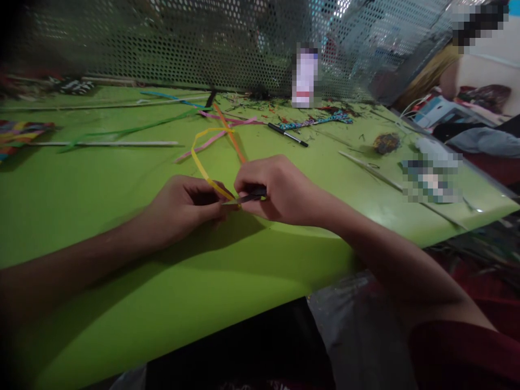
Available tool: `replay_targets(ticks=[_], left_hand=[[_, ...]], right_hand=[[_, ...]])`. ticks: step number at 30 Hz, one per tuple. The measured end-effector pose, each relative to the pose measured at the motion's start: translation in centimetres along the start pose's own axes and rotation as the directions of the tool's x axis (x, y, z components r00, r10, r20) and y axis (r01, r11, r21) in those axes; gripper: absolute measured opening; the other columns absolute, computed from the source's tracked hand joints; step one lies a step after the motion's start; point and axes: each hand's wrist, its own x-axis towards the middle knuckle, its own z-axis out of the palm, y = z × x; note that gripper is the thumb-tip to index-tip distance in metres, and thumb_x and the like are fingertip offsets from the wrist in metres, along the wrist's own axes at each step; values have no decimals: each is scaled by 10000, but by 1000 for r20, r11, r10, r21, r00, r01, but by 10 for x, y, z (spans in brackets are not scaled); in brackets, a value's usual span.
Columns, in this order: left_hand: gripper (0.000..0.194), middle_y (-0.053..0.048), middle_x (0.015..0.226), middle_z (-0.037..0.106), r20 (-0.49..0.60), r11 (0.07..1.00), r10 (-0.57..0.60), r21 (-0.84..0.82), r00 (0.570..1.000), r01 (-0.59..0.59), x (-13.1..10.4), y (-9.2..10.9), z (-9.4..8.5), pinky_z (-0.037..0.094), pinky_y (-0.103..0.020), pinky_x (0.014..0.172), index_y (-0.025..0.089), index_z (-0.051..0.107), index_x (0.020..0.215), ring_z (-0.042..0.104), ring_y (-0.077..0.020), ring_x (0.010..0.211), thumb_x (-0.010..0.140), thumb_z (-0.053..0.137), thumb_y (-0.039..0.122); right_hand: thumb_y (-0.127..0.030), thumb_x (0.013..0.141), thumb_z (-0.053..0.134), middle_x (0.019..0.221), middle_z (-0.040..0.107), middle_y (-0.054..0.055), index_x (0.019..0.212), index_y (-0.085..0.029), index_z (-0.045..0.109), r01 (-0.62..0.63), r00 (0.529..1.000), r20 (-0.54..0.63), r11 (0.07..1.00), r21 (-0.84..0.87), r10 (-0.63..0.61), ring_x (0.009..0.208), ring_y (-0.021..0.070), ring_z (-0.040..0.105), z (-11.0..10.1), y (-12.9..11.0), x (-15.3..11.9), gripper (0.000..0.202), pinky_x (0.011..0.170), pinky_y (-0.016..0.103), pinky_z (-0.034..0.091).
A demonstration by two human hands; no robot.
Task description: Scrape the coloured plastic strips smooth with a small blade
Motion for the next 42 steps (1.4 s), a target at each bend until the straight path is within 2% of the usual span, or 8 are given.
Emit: replay_targets(ticks=[6,11,14,18,24,30,34,42], left_hand=[[227,8,519,617,-22,1000,-11,16,1000,12,1,2,-1,430,-208,489,155,670,608,537,-102,478,800,721,266],[191,3,565,640,-53,1000,-4,-17,999,3,1,0,-2,448,-206,495,147,727,717,556,-108,505,816,731,310],[200,-6,604,657,-28,999,21,-42,999,-22,0,-3,-3,458,-210,506,145,765,778,553,-106,519,824,740,338],[195,-33,711,703,28,998,22,-55,999,-20,-1,-4,-4,453,-208,500,151,804,834,549,-102,549,864,704,316],[141,-18,673,689,35,995,43,-87,998,-40,-2,-2,-3,461,-195,486,169,818,792,556,-94,529,824,762,294],[145,-21,672,703,28,996,41,-85,999,-38,-2,-2,-3,470,-198,482,171,820,782,560,-94,514,826,766,298],[115,-8,621,678,25,995,65,-73,998,-63,-2,-1,-3,464,-194,494,177,819,776,573,-101,533,833,742,241],[229,1,601,673,43,997,75,-9,996,-74,-2,-3,-4,455,-191,547,177,783,672,583,-98,575,879,704,238]], right_hand=[[-168,902,580,770,618,-2,837,-162,628,76,997,-17,997,21,-76,656,78,473,-5,7,2,81,636,221,363],[-192,904,590,762,593,-5,830,-153,591,68,998,9,998,-18,-68,657,78,451,-8,18,0,83,639,220,328],[-228,904,589,671,526,-22,722,-168,509,5,1000,17,995,-96,-4,620,84,394,-1,19,-1,208,617,235,280],[-117,858,507,672,526,-21,713,-166,491,17,999,36,996,-83,-14,617,82,391,16,13,-2,154,619,239,259],[-82,805,486,656,504,-21,687,-166,462,50,997,-55,994,-102,-56,611,81,376,26,14,-1,147,617,236,249],[-104,860,478,677,502,-17,687,-162,465,58,998,-16,992,-113,-60,621,82,382,27,16,0,184,627,229,264],[-64,808,452,677,512,-11,673,-164,449,64,998,4,991,-116,-64,623,85,384,27,16,1,168,633,227,266],[-94,849,457,694,508,-3,690,-170,458,30,999,16,991,-127,-28,620,97,397,28,13,2,177,620,237,271]])
